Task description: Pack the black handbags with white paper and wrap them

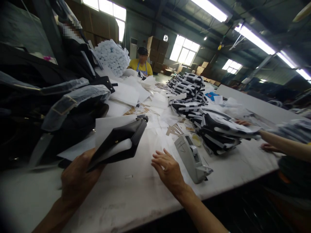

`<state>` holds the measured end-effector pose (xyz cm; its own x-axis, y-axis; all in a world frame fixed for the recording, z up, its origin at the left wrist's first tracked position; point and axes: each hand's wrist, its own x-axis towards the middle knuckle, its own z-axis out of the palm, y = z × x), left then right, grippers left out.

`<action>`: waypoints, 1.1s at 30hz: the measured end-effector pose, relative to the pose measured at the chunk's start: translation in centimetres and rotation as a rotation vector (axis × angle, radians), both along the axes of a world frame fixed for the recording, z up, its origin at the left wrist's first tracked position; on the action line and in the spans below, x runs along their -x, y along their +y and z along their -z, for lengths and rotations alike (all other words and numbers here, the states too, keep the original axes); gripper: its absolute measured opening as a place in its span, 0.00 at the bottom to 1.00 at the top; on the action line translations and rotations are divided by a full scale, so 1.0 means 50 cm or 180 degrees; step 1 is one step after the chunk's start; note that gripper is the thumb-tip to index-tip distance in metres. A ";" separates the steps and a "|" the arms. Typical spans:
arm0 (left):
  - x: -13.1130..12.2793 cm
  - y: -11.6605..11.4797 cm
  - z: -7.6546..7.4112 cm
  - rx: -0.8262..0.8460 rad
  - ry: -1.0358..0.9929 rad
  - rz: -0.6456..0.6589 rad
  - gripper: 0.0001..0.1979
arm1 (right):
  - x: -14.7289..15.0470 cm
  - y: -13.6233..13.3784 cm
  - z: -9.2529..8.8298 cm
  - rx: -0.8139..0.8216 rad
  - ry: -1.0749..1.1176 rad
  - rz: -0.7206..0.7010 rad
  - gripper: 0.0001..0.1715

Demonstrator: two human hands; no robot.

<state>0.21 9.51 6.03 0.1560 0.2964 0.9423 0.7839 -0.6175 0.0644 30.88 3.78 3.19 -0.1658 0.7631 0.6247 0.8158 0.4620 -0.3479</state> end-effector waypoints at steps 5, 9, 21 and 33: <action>0.002 -0.002 0.002 0.0079 0.0121 -0.0029 0.13 | 0.074 -0.086 -0.010 0.2008 -0.0161 -0.0369 0.27; -0.010 -0.004 0.001 0.0129 0.0253 0.0036 0.13 | 0.104 -0.094 0.006 0.2349 -0.0361 0.0160 0.40; -0.132 -0.020 0.032 0.0088 0.1166 0.0443 0.12 | 0.034 -0.116 0.069 0.1202 -0.0484 0.0593 0.36; -0.163 -0.020 0.062 0.0352 0.1819 0.0395 0.17 | 0.057 -0.165 0.056 0.1548 0.1550 0.0848 0.16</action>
<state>8.35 8.53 2.91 0.6691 0.3350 0.6634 0.6357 -0.7203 -0.2774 28.05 -4.47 0.40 0.2735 0.9483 0.1610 0.5797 -0.0290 -0.8143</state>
